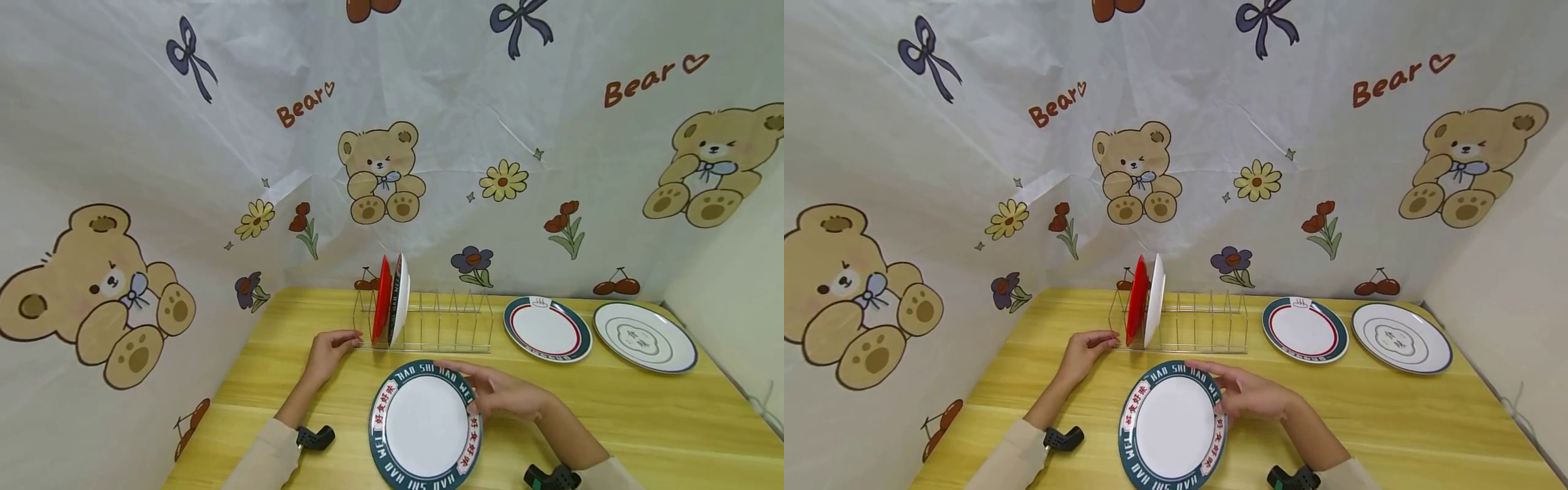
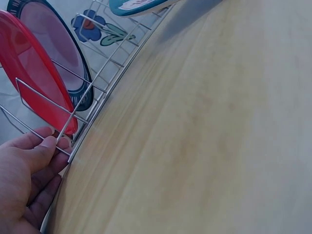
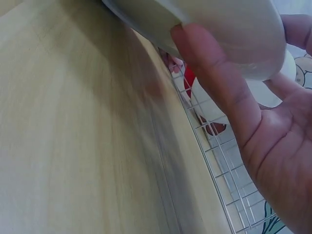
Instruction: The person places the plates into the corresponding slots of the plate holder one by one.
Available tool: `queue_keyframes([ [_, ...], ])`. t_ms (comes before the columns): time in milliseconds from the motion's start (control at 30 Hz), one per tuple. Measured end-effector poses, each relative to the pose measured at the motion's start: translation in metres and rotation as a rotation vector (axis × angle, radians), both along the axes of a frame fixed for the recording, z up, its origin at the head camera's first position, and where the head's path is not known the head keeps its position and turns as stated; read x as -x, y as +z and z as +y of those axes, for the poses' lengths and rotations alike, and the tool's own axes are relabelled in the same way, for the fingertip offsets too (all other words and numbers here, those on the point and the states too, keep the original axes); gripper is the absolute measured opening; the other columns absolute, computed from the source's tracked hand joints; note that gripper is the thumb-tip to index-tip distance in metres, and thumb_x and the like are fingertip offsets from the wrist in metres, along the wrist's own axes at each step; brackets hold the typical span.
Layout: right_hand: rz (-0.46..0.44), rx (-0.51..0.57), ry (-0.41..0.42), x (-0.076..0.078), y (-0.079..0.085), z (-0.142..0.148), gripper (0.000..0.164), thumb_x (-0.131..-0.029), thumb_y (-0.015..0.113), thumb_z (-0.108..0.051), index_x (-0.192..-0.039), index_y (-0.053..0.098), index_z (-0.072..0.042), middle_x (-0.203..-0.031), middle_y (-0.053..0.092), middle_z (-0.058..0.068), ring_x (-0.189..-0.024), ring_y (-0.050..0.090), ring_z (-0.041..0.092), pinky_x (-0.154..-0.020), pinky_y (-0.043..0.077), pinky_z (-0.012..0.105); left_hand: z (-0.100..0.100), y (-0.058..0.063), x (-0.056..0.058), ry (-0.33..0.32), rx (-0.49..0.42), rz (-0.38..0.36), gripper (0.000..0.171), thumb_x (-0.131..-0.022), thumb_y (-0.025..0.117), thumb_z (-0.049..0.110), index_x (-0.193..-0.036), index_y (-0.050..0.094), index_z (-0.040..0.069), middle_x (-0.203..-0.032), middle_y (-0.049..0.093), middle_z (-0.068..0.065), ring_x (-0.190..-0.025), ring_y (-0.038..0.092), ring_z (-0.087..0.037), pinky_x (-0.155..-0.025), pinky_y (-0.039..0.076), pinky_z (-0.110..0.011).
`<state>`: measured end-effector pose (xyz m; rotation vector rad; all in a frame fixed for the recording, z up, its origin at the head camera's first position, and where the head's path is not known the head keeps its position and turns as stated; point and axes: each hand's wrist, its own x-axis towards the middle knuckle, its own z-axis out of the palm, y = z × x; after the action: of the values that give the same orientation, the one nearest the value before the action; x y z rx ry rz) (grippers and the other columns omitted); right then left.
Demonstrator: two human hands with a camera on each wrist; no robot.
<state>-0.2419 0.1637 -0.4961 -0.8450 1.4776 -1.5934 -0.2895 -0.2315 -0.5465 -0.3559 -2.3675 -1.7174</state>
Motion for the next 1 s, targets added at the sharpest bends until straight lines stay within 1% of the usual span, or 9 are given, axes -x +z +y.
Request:
queue_keyframes([
  [67, -0.022, 0.028, -0.013, 0.0, 0.001, -0.001, 0.092, -0.087, 0.062, 0.014, -0.163, 0.023, -0.019, -0.167, 0.012, 0.014, -0.127, 0.041, 0.029, -0.083, 0.054, 0.024, -0.001, -0.006, 0.003, 0.008, -0.001, 0.003, 0.019, -0.094, 0.065, -0.008, -0.111, 0.073, -0.011, -0.106, 0.074, -0.025, -0.099, 0.072, -0.041, -0.086, 0.06, -0.041],
  [133, -0.026, 0.056, -0.028, 0.0, 0.001, -0.002, 0.092, -0.088, 0.061, 0.014, -0.164, 0.021, -0.019, -0.167, 0.014, 0.015, -0.134, 0.039, 0.032, -0.092, 0.056, 0.031, -0.003, -0.008, 0.004, 0.007, -0.01, 0.016, 0.019, -0.094, 0.066, -0.007, -0.111, 0.074, -0.008, -0.105, 0.074, -0.024, -0.099, 0.072, -0.04, -0.086, 0.06, -0.042],
  [267, 0.031, 0.056, -0.079, 0.002, 0.004, -0.004, 0.086, -0.091, 0.063, 0.007, -0.163, 0.024, -0.02, -0.166, 0.021, 0.013, -0.139, 0.038, 0.036, -0.106, 0.05, 0.045, -0.005, -0.009, 0.007, -0.008, -0.037, 0.038, 0.018, -0.093, 0.069, -0.002, -0.109, 0.077, -0.002, -0.103, 0.076, -0.019, -0.097, 0.074, -0.037, -0.086, 0.06, -0.043],
  [400, 0.104, 0.049, -0.121, 0.0, 0.009, -0.003, 0.078, -0.094, 0.063, -0.001, -0.162, 0.028, -0.017, -0.166, 0.023, 0.012, -0.143, 0.036, 0.032, -0.111, 0.045, 0.042, -0.006, -0.01, 0.006, -0.025, -0.032, 0.05, 0.018, -0.093, 0.069, -0.001, -0.109, 0.078, 0.001, -0.102, 0.077, -0.015, -0.096, 0.075, -0.032, -0.084, 0.061, -0.036],
  [567, 0.139, 0.04, -0.146, -0.004, 0.017, -0.001, 0.073, -0.095, 0.063, -0.005, -0.16, 0.031, -0.015, -0.163, 0.029, 0.013, -0.14, 0.04, 0.032, -0.11, 0.045, 0.043, -0.005, -0.011, 0.004, -0.008, 0.002, 0.051, 0.016, -0.094, 0.07, 0.002, -0.107, 0.079, 0.002, -0.101, 0.078, -0.009, -0.093, 0.075, -0.022, -0.083, 0.06, -0.026],
  [733, 0.153, 0.043, -0.165, -0.006, 0.025, 0.002, 0.07, -0.096, 0.061, -0.003, -0.159, 0.032, -0.013, -0.158, 0.037, 0.016, -0.134, 0.046, 0.035, -0.105, 0.048, 0.049, -0.004, -0.011, 0.004, -0.005, -0.006, 0.053, 0.017, -0.094, 0.069, 0.0, -0.107, 0.079, 0.003, -0.101, 0.078, -0.009, -0.093, 0.075, -0.021, -0.082, 0.06, -0.025],
  [833, 0.139, 0.049, -0.179, -0.007, 0.029, 0.003, 0.069, -0.097, 0.06, -0.003, -0.159, 0.032, -0.013, -0.158, 0.037, 0.016, -0.133, 0.046, 0.035, -0.103, 0.049, 0.05, -0.001, -0.004, 0.001, -0.011, -0.003, 0.027, 0.019, -0.094, 0.066, -0.005, -0.11, 0.076, -0.003, -0.104, 0.076, -0.017, -0.097, 0.074, -0.031, -0.085, 0.06, -0.034],
  [967, 0.113, 0.058, -0.206, -0.007, 0.035, 0.005, 0.068, -0.098, 0.06, -0.004, -0.16, 0.032, -0.014, -0.156, 0.039, 0.016, -0.133, 0.048, 0.035, -0.103, 0.051, 0.051, 0.0, -0.002, 0.001, -0.002, 0.002, -0.005, 0.019, -0.095, 0.065, -0.006, -0.112, 0.074, -0.008, -0.106, 0.074, -0.024, -0.1, 0.072, -0.04, -0.088, 0.059, -0.044],
  [1000, 0.108, 0.064, -0.211, -0.007, 0.036, 0.006, 0.068, -0.098, 0.059, -0.004, -0.16, 0.032, -0.015, -0.156, 0.04, 0.017, -0.132, 0.049, 0.035, -0.102, 0.051, 0.051, -0.002, -0.005, 0.003, -0.007, -0.003, -0.001, 0.019, -0.095, 0.066, -0.004, -0.111, 0.074, -0.007, -0.106, 0.074, -0.023, -0.099, 0.072, -0.039, -0.088, 0.059, -0.043],
])
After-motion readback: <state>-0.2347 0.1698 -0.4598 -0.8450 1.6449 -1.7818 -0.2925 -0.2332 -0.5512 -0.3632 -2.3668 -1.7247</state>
